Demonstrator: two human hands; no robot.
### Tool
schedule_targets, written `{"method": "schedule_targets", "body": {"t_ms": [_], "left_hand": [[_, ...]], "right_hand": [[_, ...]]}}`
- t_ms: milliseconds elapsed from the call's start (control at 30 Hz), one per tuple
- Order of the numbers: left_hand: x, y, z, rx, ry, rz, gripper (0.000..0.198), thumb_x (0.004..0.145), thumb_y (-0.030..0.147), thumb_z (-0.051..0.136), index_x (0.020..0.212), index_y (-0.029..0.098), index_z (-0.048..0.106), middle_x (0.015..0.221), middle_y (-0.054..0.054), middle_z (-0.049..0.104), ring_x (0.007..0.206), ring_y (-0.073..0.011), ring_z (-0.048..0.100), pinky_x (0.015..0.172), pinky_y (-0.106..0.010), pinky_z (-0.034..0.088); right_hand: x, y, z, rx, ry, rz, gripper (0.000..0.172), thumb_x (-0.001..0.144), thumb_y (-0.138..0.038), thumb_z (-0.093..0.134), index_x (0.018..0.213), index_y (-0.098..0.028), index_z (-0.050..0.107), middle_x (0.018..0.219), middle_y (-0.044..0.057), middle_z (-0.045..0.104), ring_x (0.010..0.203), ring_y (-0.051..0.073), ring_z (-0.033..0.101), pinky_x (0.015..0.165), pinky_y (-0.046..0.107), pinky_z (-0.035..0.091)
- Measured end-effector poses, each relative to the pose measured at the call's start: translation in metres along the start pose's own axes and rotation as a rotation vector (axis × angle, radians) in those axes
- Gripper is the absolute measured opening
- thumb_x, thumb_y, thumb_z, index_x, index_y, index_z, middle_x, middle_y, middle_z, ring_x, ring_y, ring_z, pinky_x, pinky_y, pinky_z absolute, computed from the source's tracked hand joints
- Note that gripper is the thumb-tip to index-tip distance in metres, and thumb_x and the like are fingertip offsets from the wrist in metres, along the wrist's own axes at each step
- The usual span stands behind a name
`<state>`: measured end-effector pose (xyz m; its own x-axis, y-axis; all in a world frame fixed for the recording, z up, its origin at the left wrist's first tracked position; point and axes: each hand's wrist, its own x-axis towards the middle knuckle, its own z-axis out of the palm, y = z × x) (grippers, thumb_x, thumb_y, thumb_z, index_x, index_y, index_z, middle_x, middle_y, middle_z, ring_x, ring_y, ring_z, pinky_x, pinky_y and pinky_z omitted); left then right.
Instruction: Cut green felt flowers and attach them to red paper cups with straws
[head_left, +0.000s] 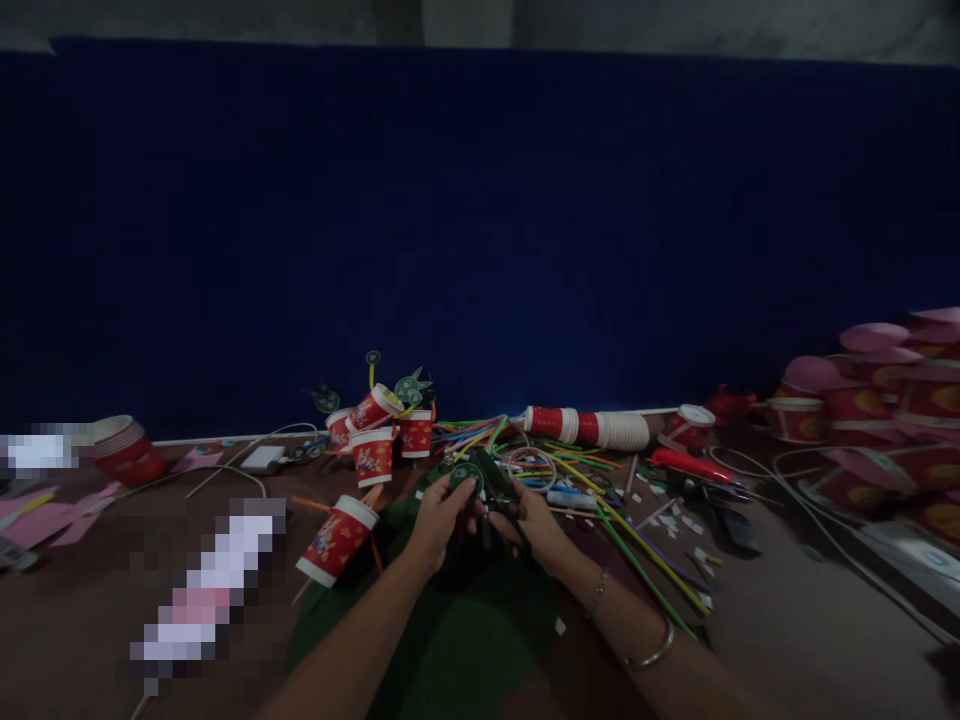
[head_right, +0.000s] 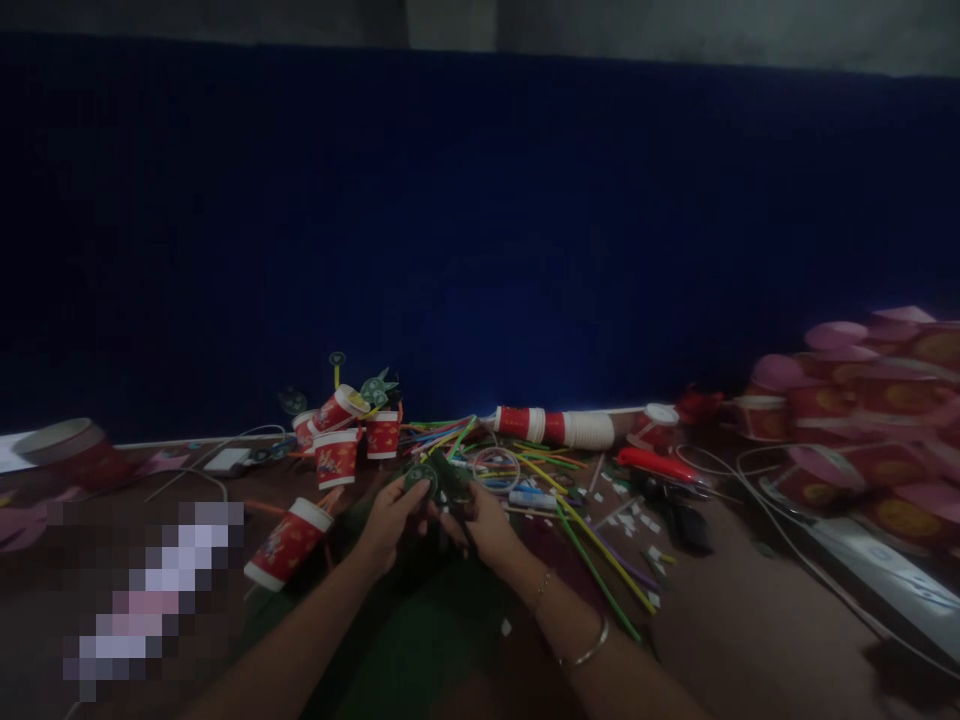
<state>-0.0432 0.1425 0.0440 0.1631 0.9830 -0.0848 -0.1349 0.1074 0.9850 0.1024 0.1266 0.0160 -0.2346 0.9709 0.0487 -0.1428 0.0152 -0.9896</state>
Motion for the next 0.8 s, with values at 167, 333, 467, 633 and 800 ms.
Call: {"method": "schedule_targets", "body": {"t_ms": [167, 333, 467, 633, 800], "left_hand": [[0.0006, -0.0020, 0.0004, -0.031, 0.024, 0.012, 0.029, 0.069, 0.041, 0.063, 0.067, 0.017, 0.047, 0.046, 0.006, 0.051, 0.033, -0.0045, 0.041, 0.031, -0.014, 0.025], [0.0009, -0.0041, -0.0003, 0.012, -0.004, 0.028, 0.029, 0.070, 0.040, 0.062, 0.063, 0.017, 0.046, 0.044, 0.007, 0.048, 0.032, -0.0034, 0.038, 0.031, -0.014, 0.024], [0.0011, -0.0041, -0.0004, 0.007, -0.012, 0.043, 0.030, 0.069, 0.040, 0.063, 0.062, 0.017, 0.046, 0.043, 0.007, 0.046, 0.032, -0.0031, 0.036, 0.031, -0.014, 0.023], [0.0010, -0.0026, -0.0001, -0.024, 0.013, 0.014, 0.031, 0.066, 0.041, 0.065, 0.061, 0.017, 0.045, 0.042, 0.008, 0.044, 0.032, -0.0024, 0.034, 0.031, -0.014, 0.020], [0.0001, -0.0018, 0.0005, -0.032, 0.034, -0.001, 0.031, 0.066, 0.042, 0.065, 0.063, 0.018, 0.045, 0.041, 0.009, 0.042, 0.031, -0.0018, 0.031, 0.031, -0.014, 0.018]], "right_hand": [[-0.0003, 0.0004, -0.0003, -0.027, -0.007, -0.005, 0.060, 0.062, -0.042, 0.071, 0.108, -0.016, 0.043, 0.058, -0.006, 0.054, 0.036, 0.006, 0.043, 0.030, 0.016, 0.035], [-0.0008, -0.0003, 0.0029, -0.042, 0.018, -0.020, 0.060, 0.059, -0.042, 0.073, 0.105, -0.018, 0.044, 0.061, -0.006, 0.054, 0.040, 0.007, 0.046, 0.033, 0.018, 0.039], [-0.0008, 0.0002, 0.0016, -0.038, 0.018, -0.025, 0.057, 0.061, -0.044, 0.070, 0.103, -0.017, 0.044, 0.056, -0.008, 0.052, 0.036, 0.005, 0.042, 0.031, 0.016, 0.036], [-0.0004, 0.0003, -0.0011, -0.072, -0.001, -0.007, 0.060, 0.062, -0.045, 0.069, 0.107, -0.016, 0.042, 0.049, -0.009, 0.052, 0.031, 0.005, 0.039, 0.029, 0.016, 0.034], [-0.0006, -0.0020, -0.0004, -0.087, 0.006, 0.011, 0.058, 0.063, -0.044, 0.068, 0.106, -0.015, 0.043, 0.051, -0.008, 0.054, 0.032, 0.006, 0.042, 0.029, 0.016, 0.034]]}}
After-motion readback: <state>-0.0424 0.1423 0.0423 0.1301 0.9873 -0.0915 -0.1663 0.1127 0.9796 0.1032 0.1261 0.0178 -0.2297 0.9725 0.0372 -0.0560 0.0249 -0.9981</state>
